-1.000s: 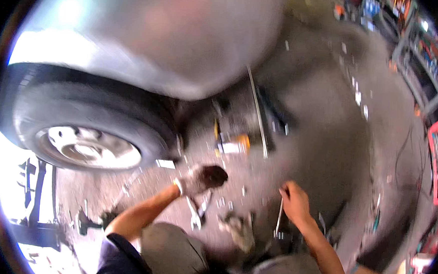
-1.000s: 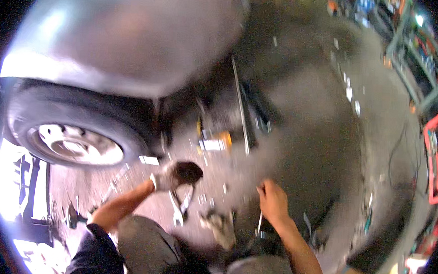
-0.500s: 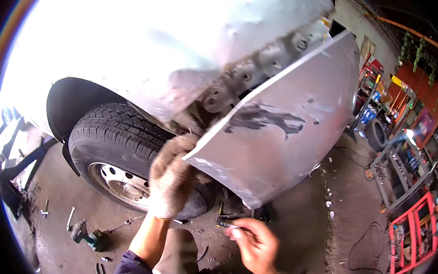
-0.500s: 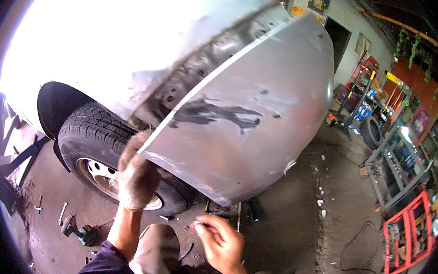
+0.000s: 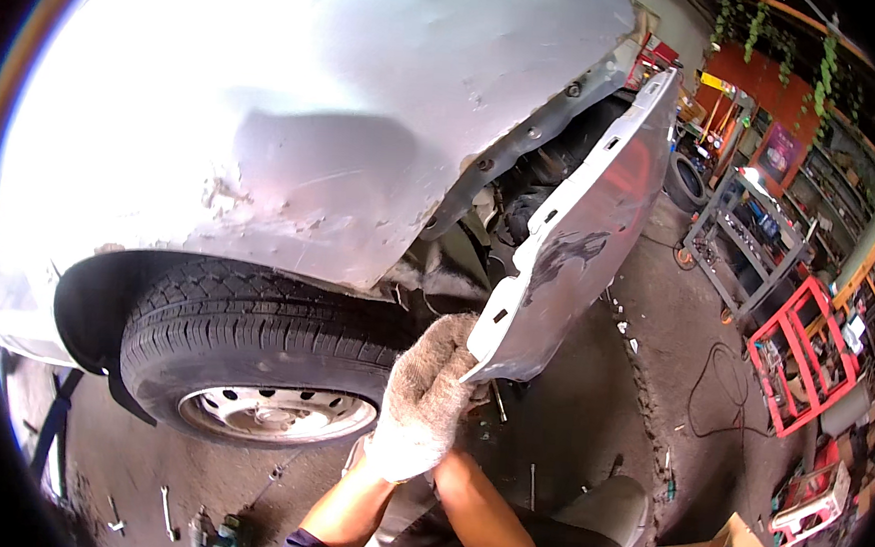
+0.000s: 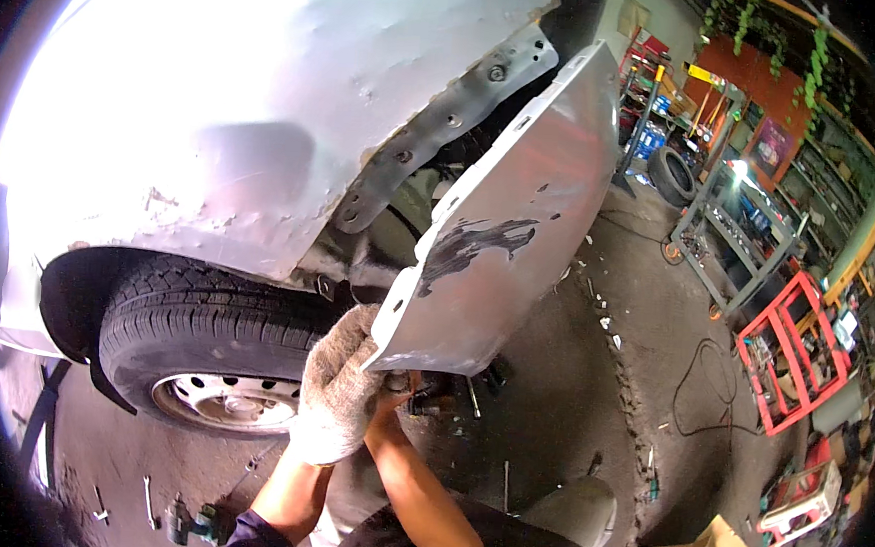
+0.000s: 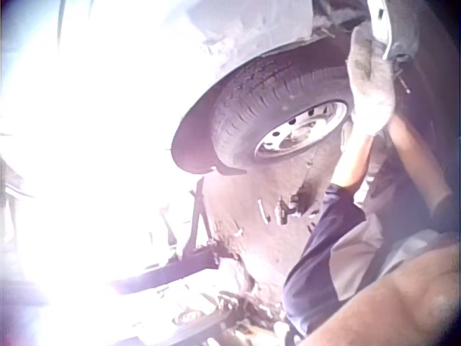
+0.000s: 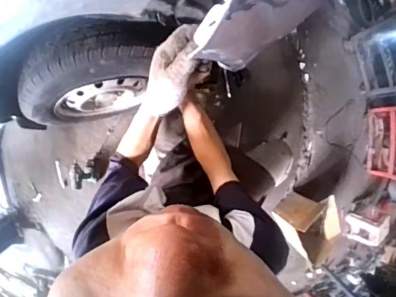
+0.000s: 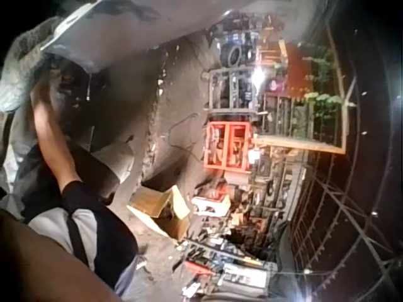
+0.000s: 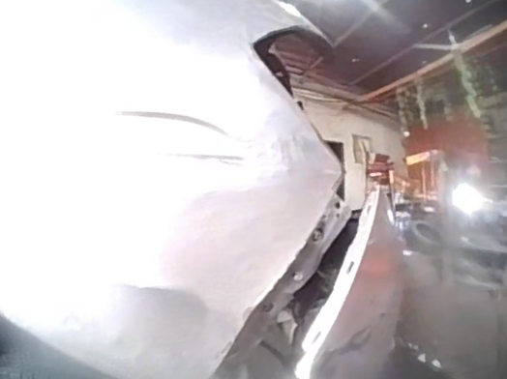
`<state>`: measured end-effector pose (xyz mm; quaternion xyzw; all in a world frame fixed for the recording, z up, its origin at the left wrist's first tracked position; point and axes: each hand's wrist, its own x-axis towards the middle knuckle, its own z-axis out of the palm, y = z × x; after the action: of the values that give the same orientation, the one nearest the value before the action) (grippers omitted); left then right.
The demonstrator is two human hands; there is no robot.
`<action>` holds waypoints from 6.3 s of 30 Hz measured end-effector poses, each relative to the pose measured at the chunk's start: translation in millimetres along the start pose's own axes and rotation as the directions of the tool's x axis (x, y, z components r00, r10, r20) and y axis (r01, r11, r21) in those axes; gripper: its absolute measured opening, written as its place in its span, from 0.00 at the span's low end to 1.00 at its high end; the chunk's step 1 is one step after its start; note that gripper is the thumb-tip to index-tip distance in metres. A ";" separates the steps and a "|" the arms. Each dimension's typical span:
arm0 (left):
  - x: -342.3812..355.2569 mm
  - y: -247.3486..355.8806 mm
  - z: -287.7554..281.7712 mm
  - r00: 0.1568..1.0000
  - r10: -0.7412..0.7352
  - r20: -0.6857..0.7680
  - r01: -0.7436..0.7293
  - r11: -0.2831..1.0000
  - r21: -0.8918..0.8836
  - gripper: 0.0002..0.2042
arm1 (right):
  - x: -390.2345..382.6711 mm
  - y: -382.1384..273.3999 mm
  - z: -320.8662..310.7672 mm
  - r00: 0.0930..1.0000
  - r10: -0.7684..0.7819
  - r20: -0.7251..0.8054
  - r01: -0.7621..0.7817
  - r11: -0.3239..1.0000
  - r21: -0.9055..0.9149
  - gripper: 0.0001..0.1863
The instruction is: The person works on the front bumper of a silver car in a garage, using a wrench to loosen and tighten bolts on the bumper cover. They repeatedly adjust the bumper's position and fasten it to the vehicle's frame.
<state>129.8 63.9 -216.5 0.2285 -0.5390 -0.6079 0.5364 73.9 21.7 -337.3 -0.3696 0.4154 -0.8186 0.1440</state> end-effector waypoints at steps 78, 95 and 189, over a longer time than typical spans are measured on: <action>57.8 13.7 -12.9 0.872 0.157 -0.463 -0.189 0.982 -0.024 0.13 | 112.4 -75.6 80.9 0.951 -0.243 0.191 0.203 0.957 0.210 0.17; 52.8 8.1 -22.9 0.849 0.449 -0.277 -0.329 0.861 0.387 0.14 | 108.9 -73.1 69.8 0.951 -0.207 0.229 0.162 0.966 0.200 0.17; 58.9 9.2 -1.3 0.812 0.288 -0.508 -0.270 0.956 0.111 0.14 | 117.2 -62.1 62.5 0.944 -0.122 0.307 0.028 0.955 0.296 0.21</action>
<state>115.7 11.8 -191.0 0.3113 -0.4121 -0.4291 0.7410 43.3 -39.7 -207.6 -0.4891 0.2486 -0.8037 0.2304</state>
